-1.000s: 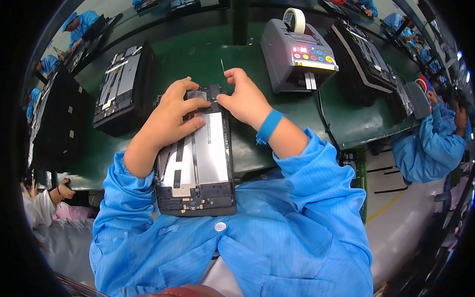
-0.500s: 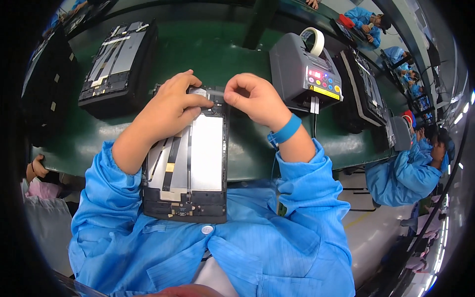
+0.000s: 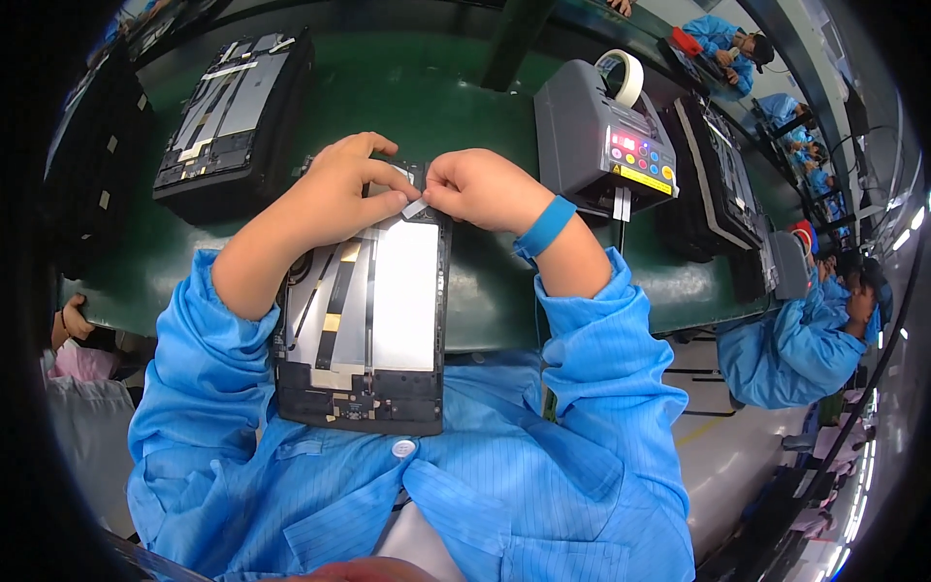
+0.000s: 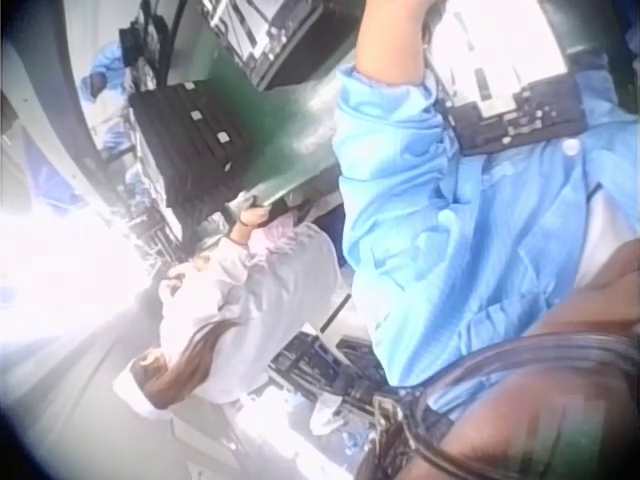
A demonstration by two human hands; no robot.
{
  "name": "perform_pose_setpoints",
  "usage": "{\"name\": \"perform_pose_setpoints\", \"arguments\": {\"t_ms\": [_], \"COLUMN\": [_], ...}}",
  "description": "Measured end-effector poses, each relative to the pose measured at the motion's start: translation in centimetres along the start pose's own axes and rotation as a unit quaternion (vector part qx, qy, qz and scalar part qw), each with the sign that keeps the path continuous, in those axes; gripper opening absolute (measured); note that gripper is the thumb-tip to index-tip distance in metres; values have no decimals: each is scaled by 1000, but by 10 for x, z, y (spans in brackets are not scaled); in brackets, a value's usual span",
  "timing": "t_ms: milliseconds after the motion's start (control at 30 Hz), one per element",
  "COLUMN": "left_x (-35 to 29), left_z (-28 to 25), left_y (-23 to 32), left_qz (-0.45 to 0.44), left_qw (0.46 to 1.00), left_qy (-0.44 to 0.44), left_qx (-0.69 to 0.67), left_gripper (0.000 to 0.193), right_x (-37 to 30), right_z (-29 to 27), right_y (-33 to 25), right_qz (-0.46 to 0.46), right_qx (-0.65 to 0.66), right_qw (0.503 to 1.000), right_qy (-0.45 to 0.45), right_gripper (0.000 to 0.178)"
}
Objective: Applying adhesive strips and components to internal panels of an electronic device.
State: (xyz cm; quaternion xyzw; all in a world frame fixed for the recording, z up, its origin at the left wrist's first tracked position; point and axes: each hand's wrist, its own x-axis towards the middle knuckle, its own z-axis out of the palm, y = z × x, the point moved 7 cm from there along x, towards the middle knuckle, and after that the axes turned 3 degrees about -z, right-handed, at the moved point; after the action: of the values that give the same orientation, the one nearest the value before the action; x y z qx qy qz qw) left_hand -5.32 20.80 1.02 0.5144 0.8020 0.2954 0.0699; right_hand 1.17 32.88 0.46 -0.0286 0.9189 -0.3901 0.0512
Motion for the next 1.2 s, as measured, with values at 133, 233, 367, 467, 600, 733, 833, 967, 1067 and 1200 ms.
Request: {"name": "perform_pose_setpoints", "arguments": {"t_ms": [133,233,367,467,600,733,833,967,1067,1200], "left_x": [6,10,17,20,7,-18,-50,-52,-54,-105], "left_z": [0,-2,2,1,0,-17,-11,-8,-15,-31], "left_y": [-2,4,4,4,10,38,50,40,39,14], "left_qz": [-27,-36,-47,-64,-26,80,119,99,87,-81], "left_qw": [1000,999,999,998,999,984,983,986,987,995], "left_qy": [12,13,-2,-5,34,116,99,78,33,-11], "left_qx": [-2,3,-2,2,32,107,95,110,132,56], "left_gripper": [17,17,16,16,17,29,37,41,55,95], "right_x": [1,0,-4,-8,-19,-43,-61,-66,-76,-113], "right_z": [1,-1,-1,-2,-8,9,22,33,32,60], "right_y": [0,2,11,13,36,58,19,-19,-13,-14], "right_qz": [-8,28,139,178,227,174,19,-10,30,47], "right_qx": [-16,-2,57,66,28,118,144,-107,-124,-31], "right_qw": [1000,999,988,980,964,945,920,942,930,963], "right_qy": [20,27,39,68,138,251,363,318,344,263], "right_gripper": [16,16,20,26,38,32,24,36,44,66]}}
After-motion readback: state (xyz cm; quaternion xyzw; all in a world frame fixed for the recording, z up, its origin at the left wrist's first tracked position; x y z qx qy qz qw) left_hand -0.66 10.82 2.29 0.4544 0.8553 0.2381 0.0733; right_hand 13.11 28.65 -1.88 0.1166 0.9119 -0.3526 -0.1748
